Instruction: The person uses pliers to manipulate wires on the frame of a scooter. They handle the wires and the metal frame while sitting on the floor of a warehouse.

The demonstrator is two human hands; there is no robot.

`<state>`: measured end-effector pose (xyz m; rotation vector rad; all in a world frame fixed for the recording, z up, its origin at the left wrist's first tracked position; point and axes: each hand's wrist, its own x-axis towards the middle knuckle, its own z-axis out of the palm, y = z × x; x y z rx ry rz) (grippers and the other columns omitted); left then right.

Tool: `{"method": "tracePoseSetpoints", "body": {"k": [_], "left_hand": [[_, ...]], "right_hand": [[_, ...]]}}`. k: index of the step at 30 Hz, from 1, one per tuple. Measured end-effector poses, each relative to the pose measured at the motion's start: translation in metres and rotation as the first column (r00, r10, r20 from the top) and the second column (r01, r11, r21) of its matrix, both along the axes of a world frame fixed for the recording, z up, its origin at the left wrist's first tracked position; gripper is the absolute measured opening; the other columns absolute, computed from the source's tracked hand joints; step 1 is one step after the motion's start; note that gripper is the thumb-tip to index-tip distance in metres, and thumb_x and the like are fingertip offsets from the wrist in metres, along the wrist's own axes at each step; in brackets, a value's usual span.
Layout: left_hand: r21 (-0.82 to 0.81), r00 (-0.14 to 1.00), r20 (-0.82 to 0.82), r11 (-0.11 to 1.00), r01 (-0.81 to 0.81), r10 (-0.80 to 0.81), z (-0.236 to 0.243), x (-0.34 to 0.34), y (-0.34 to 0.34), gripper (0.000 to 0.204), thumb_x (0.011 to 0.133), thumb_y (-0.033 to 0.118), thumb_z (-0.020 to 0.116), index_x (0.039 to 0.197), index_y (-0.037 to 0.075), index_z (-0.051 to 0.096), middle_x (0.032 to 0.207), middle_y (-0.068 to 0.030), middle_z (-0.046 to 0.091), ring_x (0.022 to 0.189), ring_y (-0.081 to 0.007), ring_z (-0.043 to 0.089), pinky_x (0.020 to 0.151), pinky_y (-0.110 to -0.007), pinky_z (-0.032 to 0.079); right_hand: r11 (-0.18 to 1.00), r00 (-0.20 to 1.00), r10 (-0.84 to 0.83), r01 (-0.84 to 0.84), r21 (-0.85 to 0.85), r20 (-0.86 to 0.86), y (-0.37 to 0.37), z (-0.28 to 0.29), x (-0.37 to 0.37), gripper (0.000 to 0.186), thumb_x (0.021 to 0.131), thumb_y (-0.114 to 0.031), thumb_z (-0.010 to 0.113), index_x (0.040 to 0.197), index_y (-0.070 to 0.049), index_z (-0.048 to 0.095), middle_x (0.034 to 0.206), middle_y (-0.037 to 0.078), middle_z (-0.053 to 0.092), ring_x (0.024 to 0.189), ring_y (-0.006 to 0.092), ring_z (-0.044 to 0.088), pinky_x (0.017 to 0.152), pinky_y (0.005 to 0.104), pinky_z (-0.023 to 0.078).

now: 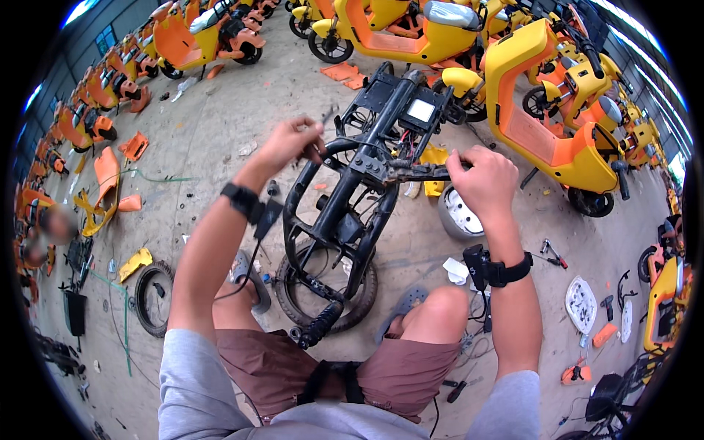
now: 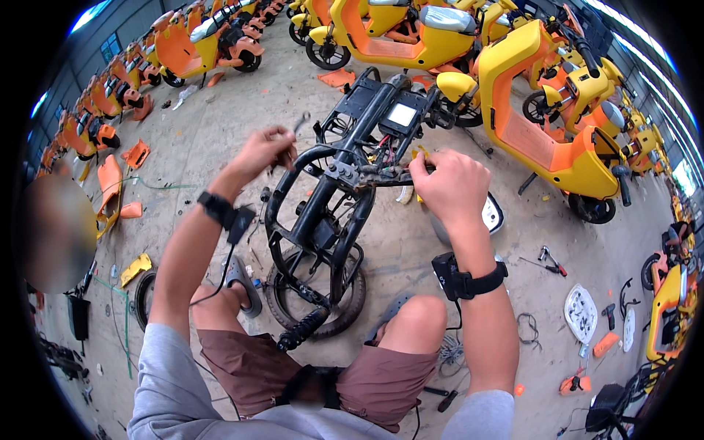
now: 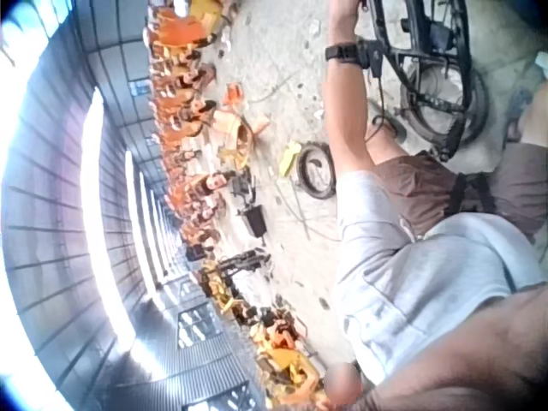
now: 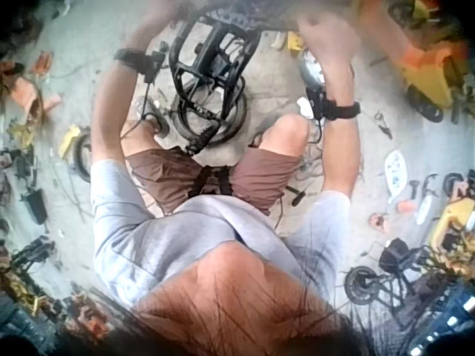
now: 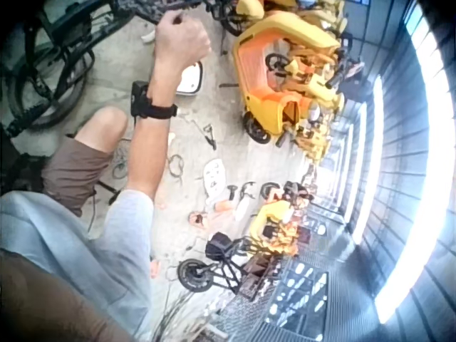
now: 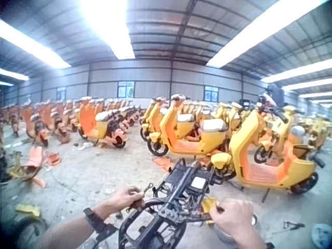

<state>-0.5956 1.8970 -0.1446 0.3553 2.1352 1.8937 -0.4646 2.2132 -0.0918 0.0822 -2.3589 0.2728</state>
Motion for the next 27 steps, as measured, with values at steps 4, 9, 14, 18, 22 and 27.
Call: {"method": "tracePoseSetpoints", "body": {"k": [4,9,14,18,22,27], "left_hand": [[0.159,0.948,0.311,0.987,0.016,-0.065,-0.014,0.074,0.05,0.023,0.098,0.023,0.047,0.104,0.001,0.048,0.078,-0.0107,0.065,0.055,-0.0184,0.062,0.057,-0.031,0.055],[0.23,0.93,0.365,0.972,-0.05,-0.038,-0.035,0.081,0.076,0.024,0.1,0.024,0.043,0.104,0.0,0.045,0.084,-0.0177,0.066,0.063,-0.025,0.066,0.062,-0.036,0.057],[0.413,0.856,0.496,0.907,-0.084,-0.147,-0.031,0.07,0.086,0.023,0.1,0.022,0.039,0.099,0.0,0.049,0.085,-0.0194,0.066,0.071,-0.0315,0.068,0.067,-0.043,0.058],[0.386,0.864,0.486,0.919,-0.079,-0.13,-0.034,0.071,0.086,0.025,0.101,0.022,0.037,0.095,0.001,0.05,0.078,-0.0167,0.065,0.07,-0.0322,0.068,0.068,-0.045,0.058],[0.494,0.843,0.48,0.869,-0.031,-0.243,-0.043,0.068,0.064,0.026,0.101,0.023,0.036,0.092,0.003,0.05,0.074,-0.0138,0.063,0.058,-0.0266,0.065,0.069,-0.045,0.058],[0.386,0.845,0.515,0.919,-0.079,-0.143,-0.053,0.07,0.06,0.026,0.1,0.027,0.042,0.089,0.004,0.05,0.07,-0.0104,0.06,0.053,-0.0234,0.062,0.068,-0.045,0.057]], "right_hand": [[1.0,1.0,-0.01,0.011,-0.012,0.012,0.002,0.002,0.002,0.027,0.078,-0.029,0.062,0.063,-0.007,0.069,0.062,0.011,0.062,0.057,0.0316,0.06,0.053,0.0396,0.047],[1.0,1.0,0.009,-0.009,-0.004,0.023,-0.003,0.003,0.0,0.028,0.078,-0.03,0.063,0.062,-0.008,0.068,0.063,0.011,0.062,0.057,0.0314,0.06,0.053,0.0394,0.047],[1.0,1.0,0.026,-0.026,-0.002,-0.011,0.001,-0.001,-0.001,0.028,0.078,-0.029,0.063,0.061,-0.008,0.067,0.061,0.01,0.061,0.057,0.0313,0.06,0.052,0.0389,0.046],[1.0,1.0,0.015,-0.015,-0.004,-0.006,0.0,-0.001,-0.001,0.028,0.078,-0.027,0.063,0.059,-0.006,0.066,0.061,0.01,0.06,0.056,0.0312,0.059,0.051,0.0383,0.045],[0.999,0.996,0.048,-0.05,-0.013,-0.07,-0.002,-0.004,-0.005,0.03,0.077,-0.029,0.063,0.058,-0.006,0.063,0.06,0.01,0.06,0.056,0.0313,0.059,0.051,0.0387,0.045],[1.0,1.0,-0.009,0.009,0.011,0.003,-0.001,-0.002,-0.002,0.029,0.078,-0.03,0.063,0.06,-0.007,0.066,0.061,0.01,0.061,0.057,0.0312,0.06,0.051,0.0386,0.045]]}}
